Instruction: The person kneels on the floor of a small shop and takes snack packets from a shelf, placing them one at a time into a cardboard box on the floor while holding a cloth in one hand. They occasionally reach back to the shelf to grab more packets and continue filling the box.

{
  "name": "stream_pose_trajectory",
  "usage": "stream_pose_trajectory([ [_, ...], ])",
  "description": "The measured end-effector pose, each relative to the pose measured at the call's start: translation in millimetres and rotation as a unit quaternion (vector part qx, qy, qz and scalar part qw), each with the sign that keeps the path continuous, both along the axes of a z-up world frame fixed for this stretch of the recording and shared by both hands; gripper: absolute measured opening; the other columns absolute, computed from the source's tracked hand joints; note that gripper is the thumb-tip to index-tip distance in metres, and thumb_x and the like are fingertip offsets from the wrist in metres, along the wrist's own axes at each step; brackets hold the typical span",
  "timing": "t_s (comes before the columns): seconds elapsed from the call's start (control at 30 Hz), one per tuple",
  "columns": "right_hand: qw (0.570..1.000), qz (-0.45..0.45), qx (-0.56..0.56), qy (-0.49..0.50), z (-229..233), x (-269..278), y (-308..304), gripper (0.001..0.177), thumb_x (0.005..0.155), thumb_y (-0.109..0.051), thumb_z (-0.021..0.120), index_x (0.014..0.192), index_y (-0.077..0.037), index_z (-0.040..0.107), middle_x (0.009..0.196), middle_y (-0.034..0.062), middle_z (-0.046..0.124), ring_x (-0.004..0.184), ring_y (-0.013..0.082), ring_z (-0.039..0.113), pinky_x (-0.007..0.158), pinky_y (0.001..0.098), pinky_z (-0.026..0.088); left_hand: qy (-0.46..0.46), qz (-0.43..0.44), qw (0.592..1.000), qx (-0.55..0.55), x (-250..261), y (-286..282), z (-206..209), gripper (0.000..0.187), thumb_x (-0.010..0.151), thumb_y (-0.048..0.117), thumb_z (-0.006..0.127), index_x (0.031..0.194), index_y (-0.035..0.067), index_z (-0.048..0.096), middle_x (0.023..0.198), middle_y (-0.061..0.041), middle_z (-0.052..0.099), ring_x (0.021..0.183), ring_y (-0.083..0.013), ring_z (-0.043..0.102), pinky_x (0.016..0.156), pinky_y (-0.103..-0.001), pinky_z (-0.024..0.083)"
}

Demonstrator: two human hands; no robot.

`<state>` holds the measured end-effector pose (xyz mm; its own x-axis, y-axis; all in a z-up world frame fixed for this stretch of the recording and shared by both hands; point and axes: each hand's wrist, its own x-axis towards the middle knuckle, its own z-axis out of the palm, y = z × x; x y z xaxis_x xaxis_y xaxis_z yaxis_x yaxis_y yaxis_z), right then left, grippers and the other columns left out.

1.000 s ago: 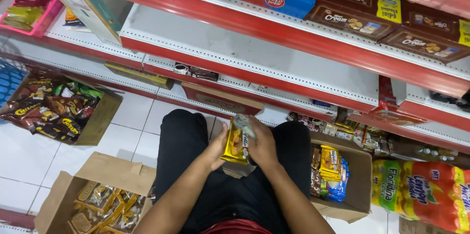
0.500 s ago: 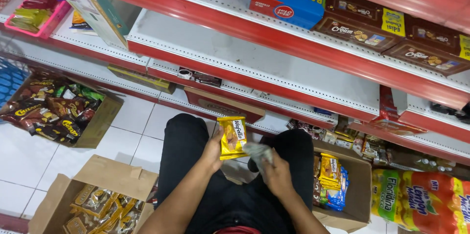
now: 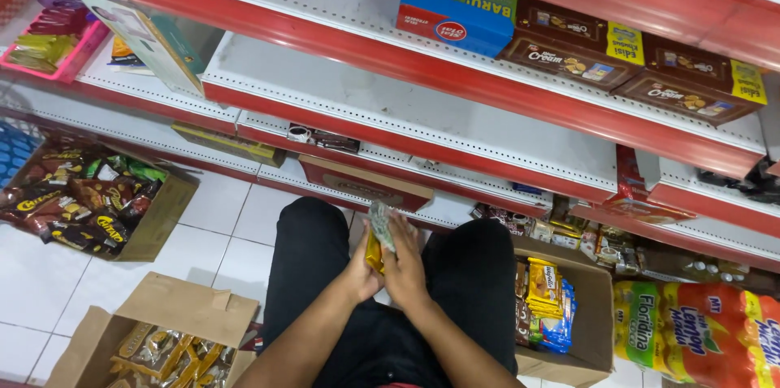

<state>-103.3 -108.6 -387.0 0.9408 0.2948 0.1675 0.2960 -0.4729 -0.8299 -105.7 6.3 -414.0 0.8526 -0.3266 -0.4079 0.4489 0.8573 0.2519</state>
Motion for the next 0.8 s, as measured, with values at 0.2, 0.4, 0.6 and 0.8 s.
stream_pose_trajectory([
  [0.2,0.99,0.121,0.021,0.067,2.6,-53.5,-22.2,0.045,0.1,-0.01,0.055,0.144,0.0,0.057,0.157,0.0172,0.052,0.153,0.0331,0.039,0.128,0.0518,0.017,0.079,0.044,0.991,-0.097,13.4,17.8,-30.0,0.112,0.085,0.089,0.039,0.147,-0.005,0.039,0.132,-0.024,0.057,0.121,-0.0399,0.061,0.094,-0.052,0.054],
  [0.4,0.965,0.127,0.182,0.138,-9.7,-56.6,-50.7,0.038,0.099,-0.013,0.056,0.131,0.005,0.063,0.171,0.0164,0.022,0.154,0.0327,0.03,0.123,0.0505,0.025,-0.064,0.154,0.918,0.36,26.2,10.8,-37.5,0.1,0.082,0.051,0.077,0.155,0.023,0.015,0.135,-0.013,0.054,0.125,-0.0282,0.058,0.099,-0.043,0.055],
  [0.6,0.859,-0.046,0.4,0.317,-13.2,-24.1,-59.5,0.049,0.096,-0.017,0.057,0.139,0.005,0.058,0.145,0.0149,0.055,0.127,0.0273,0.059,0.108,0.0386,0.044,-0.127,-0.03,0.902,0.411,11.5,-12.3,-18.4,0.09,0.083,0.048,0.071,0.16,0.034,0.027,0.153,-0.015,0.046,0.14,-0.0293,0.047,0.111,-0.044,0.044],
  [0.8,0.863,-0.056,0.447,0.229,-115.7,0.8,-96.4,0.044,0.095,-0.009,0.061,0.136,0.008,0.061,0.126,0.0196,0.07,0.119,0.0283,0.065,0.105,0.0375,0.046,-0.341,0.103,0.815,0.457,8.9,-28.4,-88.8,0.084,0.087,0.057,0.074,0.15,0.008,0.046,0.166,-0.029,0.026,0.152,-0.038,0.035,0.121,-0.049,0.029],
])
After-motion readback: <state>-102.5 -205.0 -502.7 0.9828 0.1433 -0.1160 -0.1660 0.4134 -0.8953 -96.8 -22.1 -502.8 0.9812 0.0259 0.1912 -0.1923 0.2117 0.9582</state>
